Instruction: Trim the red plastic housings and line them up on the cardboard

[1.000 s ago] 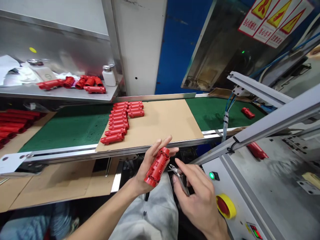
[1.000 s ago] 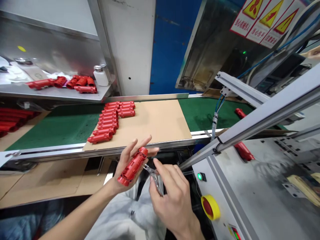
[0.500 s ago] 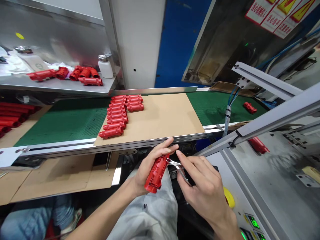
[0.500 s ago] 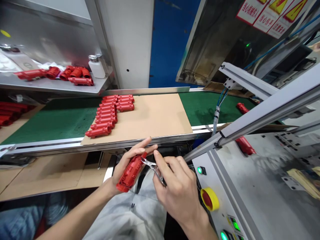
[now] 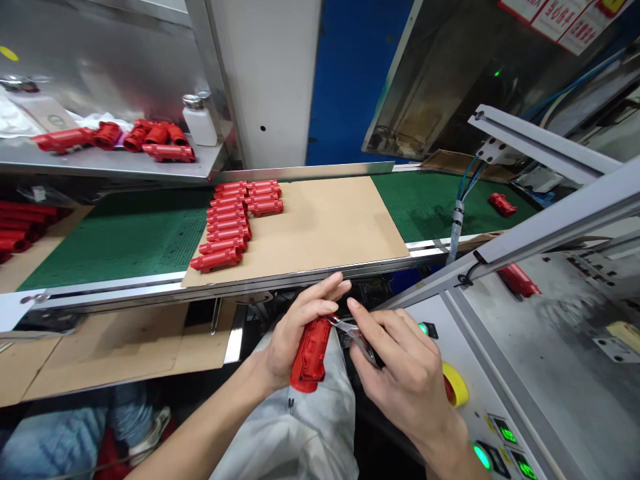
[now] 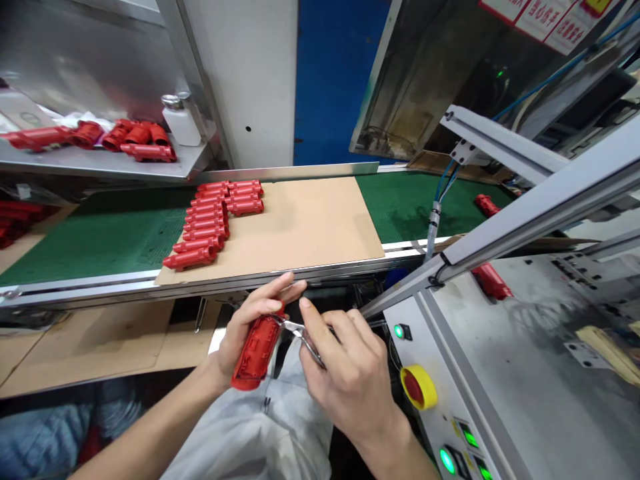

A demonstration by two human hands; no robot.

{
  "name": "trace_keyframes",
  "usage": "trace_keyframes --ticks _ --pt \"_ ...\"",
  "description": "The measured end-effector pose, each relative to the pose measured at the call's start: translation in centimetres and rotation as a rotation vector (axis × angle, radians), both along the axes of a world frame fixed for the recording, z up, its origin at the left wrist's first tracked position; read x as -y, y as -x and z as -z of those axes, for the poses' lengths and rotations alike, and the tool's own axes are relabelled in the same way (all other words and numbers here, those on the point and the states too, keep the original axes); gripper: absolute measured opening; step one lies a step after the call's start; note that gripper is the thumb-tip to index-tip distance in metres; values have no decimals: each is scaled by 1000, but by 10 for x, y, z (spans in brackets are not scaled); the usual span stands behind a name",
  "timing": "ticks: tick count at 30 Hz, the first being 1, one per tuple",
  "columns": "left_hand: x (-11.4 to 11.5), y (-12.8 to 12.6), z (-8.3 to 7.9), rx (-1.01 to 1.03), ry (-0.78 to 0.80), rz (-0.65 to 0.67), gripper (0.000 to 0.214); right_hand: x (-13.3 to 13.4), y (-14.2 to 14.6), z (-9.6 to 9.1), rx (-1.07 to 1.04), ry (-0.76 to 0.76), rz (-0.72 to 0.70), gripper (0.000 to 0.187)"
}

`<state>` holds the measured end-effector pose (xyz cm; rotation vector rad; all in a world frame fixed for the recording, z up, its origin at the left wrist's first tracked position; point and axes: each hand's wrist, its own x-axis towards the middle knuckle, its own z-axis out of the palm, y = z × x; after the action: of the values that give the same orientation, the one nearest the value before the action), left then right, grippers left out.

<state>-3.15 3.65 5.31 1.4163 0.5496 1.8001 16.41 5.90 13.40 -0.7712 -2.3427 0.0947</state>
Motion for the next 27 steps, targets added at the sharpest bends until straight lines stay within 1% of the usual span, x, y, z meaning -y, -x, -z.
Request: trace_keyframes --ticks 6,10,14,16,19,24,27 --pt "0 0 1 -21 11 -31 42 -4 -2 0 -23 109 -29 53" --pt "0 -1 -1 -4 39 -13 38 -7 -2 -1 -28 129 -49 50" --pt "1 -1 -4 34 91 14 34 -8 -4 1 -53 197 -73 47" --pt "2 0 -4 36 103 27 35 -7 -4 2 -56 172 -69 49" --pt "2 2 -2 -7 97 23 38 -5 -5 4 -40 89 -46 56" --pt "4 5 -1 -55 57 3 40 -5 -5 8 -41 47 -63 59" --pt "5 5 -2 -42 74 9 39 -6 -5 12 -43 23 -71 59"
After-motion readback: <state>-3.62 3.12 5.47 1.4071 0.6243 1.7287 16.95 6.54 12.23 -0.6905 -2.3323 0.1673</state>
